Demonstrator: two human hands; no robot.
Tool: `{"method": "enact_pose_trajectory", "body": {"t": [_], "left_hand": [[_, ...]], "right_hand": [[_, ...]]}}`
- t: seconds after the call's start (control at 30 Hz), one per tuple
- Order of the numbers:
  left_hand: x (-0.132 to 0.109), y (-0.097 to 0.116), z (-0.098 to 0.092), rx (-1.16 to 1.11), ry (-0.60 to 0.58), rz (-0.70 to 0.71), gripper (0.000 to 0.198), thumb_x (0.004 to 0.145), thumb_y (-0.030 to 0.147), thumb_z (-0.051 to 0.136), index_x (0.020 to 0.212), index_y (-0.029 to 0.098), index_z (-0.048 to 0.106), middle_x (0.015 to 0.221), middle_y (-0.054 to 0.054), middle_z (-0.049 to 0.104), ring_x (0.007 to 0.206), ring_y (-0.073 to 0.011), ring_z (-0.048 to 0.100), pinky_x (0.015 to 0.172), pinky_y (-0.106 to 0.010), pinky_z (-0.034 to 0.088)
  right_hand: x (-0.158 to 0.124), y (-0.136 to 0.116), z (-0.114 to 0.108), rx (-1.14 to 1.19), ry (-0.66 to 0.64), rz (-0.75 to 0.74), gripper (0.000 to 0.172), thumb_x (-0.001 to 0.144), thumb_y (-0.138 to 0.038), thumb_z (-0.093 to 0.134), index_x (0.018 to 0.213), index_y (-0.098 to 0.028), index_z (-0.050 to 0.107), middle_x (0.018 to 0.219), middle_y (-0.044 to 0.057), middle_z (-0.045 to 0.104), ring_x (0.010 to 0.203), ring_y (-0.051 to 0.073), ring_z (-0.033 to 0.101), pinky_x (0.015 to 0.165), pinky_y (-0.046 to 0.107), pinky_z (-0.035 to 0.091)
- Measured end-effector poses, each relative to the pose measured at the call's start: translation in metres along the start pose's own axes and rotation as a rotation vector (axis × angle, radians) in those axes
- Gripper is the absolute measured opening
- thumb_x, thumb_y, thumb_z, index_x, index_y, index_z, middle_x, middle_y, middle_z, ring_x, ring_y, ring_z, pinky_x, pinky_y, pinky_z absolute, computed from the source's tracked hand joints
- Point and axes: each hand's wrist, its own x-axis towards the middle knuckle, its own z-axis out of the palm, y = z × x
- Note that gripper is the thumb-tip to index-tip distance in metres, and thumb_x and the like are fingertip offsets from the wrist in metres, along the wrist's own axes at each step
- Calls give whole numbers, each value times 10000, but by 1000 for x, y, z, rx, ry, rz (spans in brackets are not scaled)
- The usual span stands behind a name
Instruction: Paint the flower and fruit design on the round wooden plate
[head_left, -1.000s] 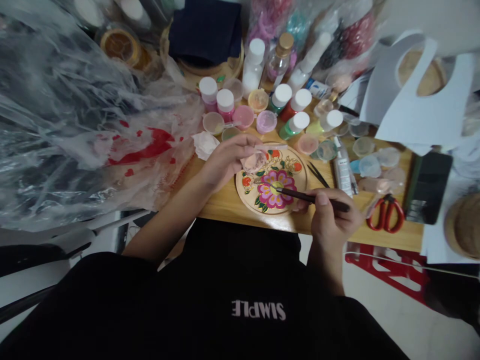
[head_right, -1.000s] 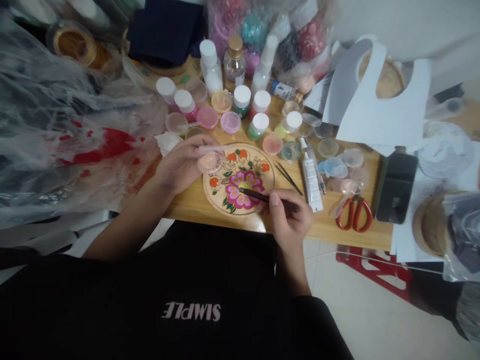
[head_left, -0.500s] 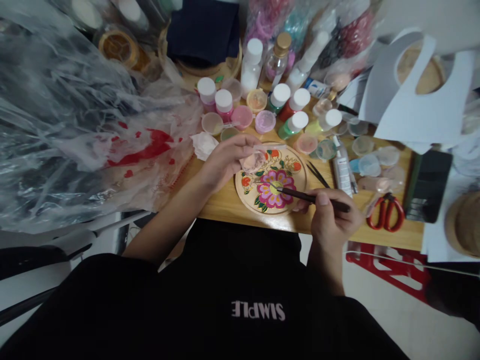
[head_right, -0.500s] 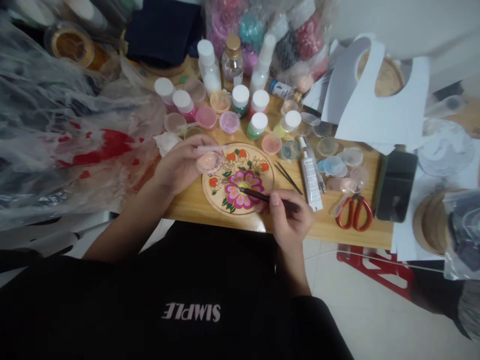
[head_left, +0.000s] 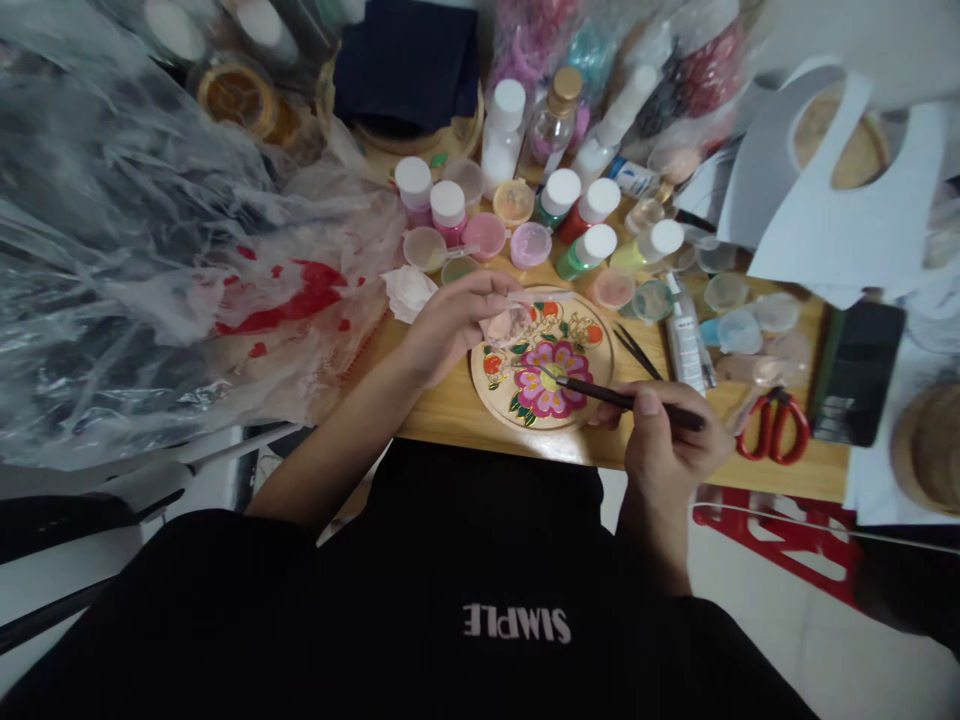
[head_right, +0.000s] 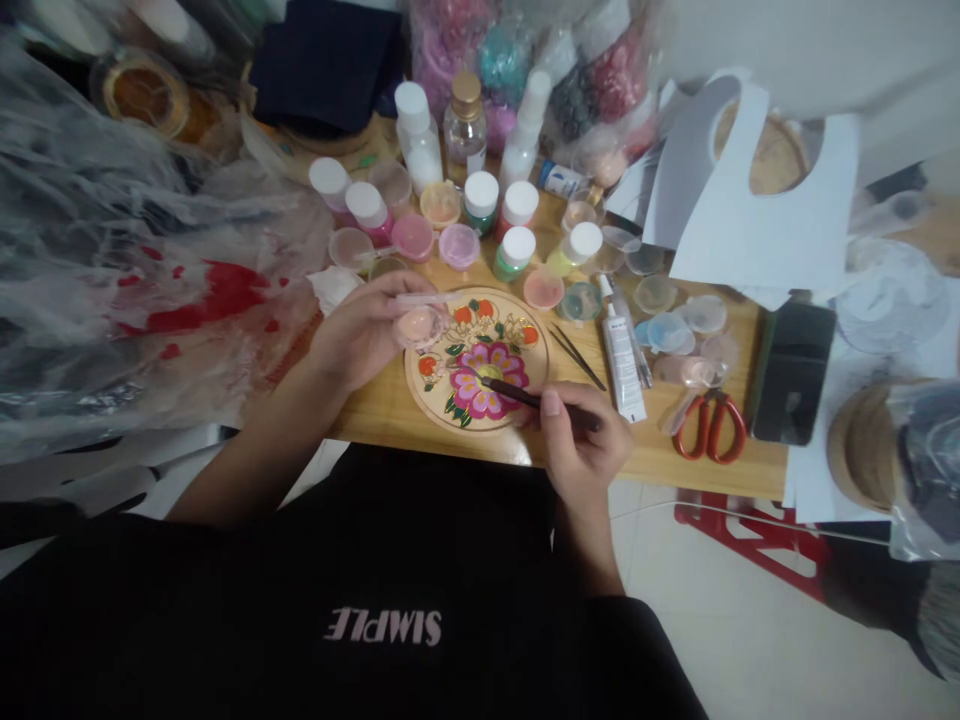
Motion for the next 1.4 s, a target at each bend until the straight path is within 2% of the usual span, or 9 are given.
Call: {"method": "enact_pose_trajectory", "body": {"t": [0.43,0.6,0.97,1.17,1.4], "left_hand": [[0,-2,-2,5,-1,-6,255,676,360,806,800,184,670,771,-8,677,716,-143,603,675,-290,450],[1,-1,-1,-9,-7,-9,289,645,390,826,784,179,685,750,-7,686,688,-133,601,643,-277,441],[1,1,-2,-58,21,-53,333,579,391,865,767,162,713,714,8,693,685,-108,616,649,-222,457],[0,0,-3,-22,50,-43,299,607,378,832,779,175,695,742,7,677,700,-121,605,661,-246,453],[-1,1,0,33,55,-37,265,629,374,796,767,188,667,770,11,671,719,-123,608,689,-255,468]], "right_hand": [[0,-2,3,8,-28,-8,81,928,-288,723,865,-258,765,728,-7,775,558,152,695,509,297,532],[0,2,-2,-7,-26,-12,84,921,-276,724,852,-250,765,715,-9,768,572,153,699,529,295,538],[1,-6,-4,-18,-80,-89,118,919,-161,693,897,-248,770,682,-26,752,556,129,688,502,256,522],[-2,-7,-4,-21,-130,-91,122,925,-153,679,902,-239,763,749,-5,790,567,131,711,499,250,546],[-2,-5,-1,-34,-116,-93,123,926,-158,684,919,-246,770,734,-12,790,575,129,721,510,242,561]]}}
